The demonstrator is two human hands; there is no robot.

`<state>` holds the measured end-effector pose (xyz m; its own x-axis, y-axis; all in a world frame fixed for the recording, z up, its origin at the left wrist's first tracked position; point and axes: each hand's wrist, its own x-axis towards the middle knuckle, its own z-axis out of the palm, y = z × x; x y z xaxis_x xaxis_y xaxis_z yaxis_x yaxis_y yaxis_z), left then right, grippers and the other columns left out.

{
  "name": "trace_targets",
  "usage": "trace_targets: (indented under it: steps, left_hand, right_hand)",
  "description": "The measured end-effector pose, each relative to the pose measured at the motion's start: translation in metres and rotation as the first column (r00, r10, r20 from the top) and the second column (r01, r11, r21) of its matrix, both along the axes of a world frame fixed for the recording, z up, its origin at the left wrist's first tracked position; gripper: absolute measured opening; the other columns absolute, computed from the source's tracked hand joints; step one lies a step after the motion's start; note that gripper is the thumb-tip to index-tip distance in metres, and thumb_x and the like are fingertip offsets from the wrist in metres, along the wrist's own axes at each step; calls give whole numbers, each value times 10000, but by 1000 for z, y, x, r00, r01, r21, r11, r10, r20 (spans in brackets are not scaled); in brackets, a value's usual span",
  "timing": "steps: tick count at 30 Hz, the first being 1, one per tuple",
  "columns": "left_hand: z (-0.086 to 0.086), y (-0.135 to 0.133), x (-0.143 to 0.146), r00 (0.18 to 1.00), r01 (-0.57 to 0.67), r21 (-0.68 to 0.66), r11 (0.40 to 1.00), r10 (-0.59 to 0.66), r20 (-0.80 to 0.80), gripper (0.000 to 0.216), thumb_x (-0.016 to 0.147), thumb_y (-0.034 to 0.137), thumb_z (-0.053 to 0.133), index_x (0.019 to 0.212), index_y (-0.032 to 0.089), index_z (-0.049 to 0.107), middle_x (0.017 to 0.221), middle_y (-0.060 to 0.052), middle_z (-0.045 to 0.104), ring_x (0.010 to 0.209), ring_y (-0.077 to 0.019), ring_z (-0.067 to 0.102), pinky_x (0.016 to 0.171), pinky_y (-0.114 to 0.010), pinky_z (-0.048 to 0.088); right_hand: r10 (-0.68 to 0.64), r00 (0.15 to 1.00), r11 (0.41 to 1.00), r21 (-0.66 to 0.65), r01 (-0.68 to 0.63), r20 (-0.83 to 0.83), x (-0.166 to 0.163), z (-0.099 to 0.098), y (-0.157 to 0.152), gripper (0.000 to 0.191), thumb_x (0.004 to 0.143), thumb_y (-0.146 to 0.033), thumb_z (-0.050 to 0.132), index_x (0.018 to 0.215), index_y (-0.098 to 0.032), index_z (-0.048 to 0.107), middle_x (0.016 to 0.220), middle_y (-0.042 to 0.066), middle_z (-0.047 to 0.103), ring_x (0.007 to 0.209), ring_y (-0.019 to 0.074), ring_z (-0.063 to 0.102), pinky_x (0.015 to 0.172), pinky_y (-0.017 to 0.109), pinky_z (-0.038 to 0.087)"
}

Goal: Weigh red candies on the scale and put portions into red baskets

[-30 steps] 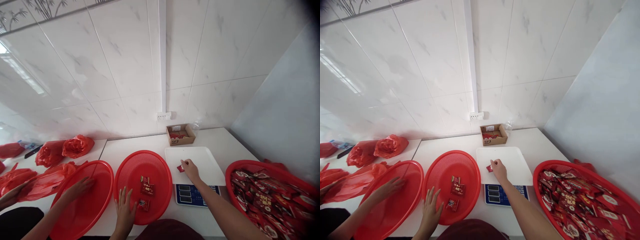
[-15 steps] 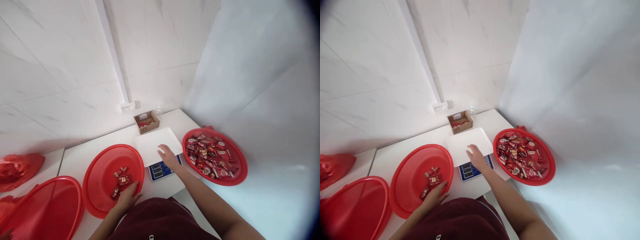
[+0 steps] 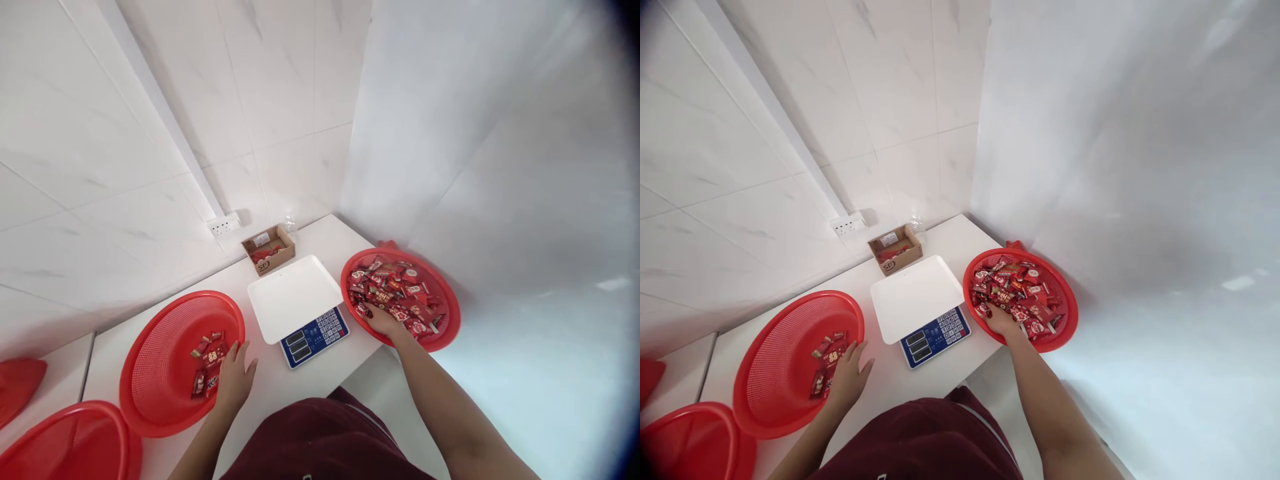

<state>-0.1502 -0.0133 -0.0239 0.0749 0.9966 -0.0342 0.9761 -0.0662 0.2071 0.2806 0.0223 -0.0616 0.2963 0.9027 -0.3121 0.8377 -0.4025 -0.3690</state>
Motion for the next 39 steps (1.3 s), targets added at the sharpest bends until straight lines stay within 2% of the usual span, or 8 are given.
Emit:
trace_targets:
  steps: [6, 15, 20, 22, 25, 30, 34, 39]
  left_hand:
    - [-4, -13, 22, 999, -35, 25, 999, 35, -8, 418, 916, 284, 428, 1298, 168, 554, 1448, -166, 447, 1371, -340, 349, 1096, -586, 272]
    - [-2, -13, 42, 999, -2, 30, 1000, 1, 45, 391, 895, 291, 452, 1255, 201, 574, 1448, -136, 458, 1383, -324, 341, 1105, -564, 280]
    - [4, -13, 55, 996, -3, 77, 997, -5, 92, 397, 898, 298, 447, 1259, 189, 570, 1431, -144, 473, 1380, -325, 348, 1110, -557, 283]
    - [7, -13, 60, 993, -14, 81, 997, 5, 114, 394, 897, 299, 448, 1254, 189, 573, 1426, -142, 478, 1381, -324, 346, 1110, -553, 291]
    - [10, -13, 68, 987, -31, 70, 997, 19, 161, 398, 889, 314, 465, 1253, 193, 572, 1421, -135, 483, 1388, -323, 334, 1111, -549, 300]
    - [22, -14, 94, 932, -36, 10, 999, 30, 361, 410, 864, 312, 507, 1254, 201, 562, 1438, -123, 464, 1401, -304, 318, 1128, -525, 290]
    - [44, -10, 127, 719, 42, -227, 973, 128, 683, 573, 822, 348, 602, 1358, 199, 463, 1433, -154, 460, 1349, -287, 403, 1112, -473, 324]
    - [70, -1, 149, 166, 242, -484, 841, 456, 874, 875, 725, 482, 737, 1444, 233, 306, 1374, -180, 486, 1116, -274, 589, 868, -419, 503]
  right_hand:
    - [-3, 996, 989, -147, 16, 88, -3, -3, 15, 569, 827, -392, 526, 1377, -252, 486, 1236, 207, 630, 1068, 374, 609, 902, 583, 391]
    - [76, 997, 996, -58, -75, 11, 8, 5, 9, 490, 788, -182, 537, 1277, -196, 577, 1163, 199, 665, 1115, 358, 583, 896, 468, 429]
    - [54, 978, 998, -10, -57, -201, 29, 6, 4, 525, 834, -338, 533, 1340, -200, 507, 1114, 129, 703, 951, 257, 666, 803, 368, 501]
    - [-19, 905, 998, 47, 43, -426, 38, 8, 0, 537, 819, -410, 557, 1307, -189, 521, 1160, 123, 686, 980, 250, 659, 809, 368, 514]
    - [-200, 605, 968, -61, 243, -771, 51, 18, -4, 459, 755, -458, 637, 1134, -201, 600, 1073, 113, 712, 864, 238, 678, 779, 391, 538]
    - [-245, 299, 951, -169, 258, -922, 53, 43, 1, 321, 641, -419, 766, 874, -243, 633, 905, 62, 722, 777, 217, 674, 796, 394, 546]
    - [-169, 199, 980, -144, 135, -965, 11, 62, 10, 360, 605, -440, 794, 862, -234, 648, 898, 55, 718, 829, 221, 669, 816, 388, 529]
    - [22, 161, 944, -33, -328, -987, -76, 82, 5, 529, 598, -498, 795, 1010, -201, 645, 861, 46, 723, 768, 197, 657, 709, 346, 504]
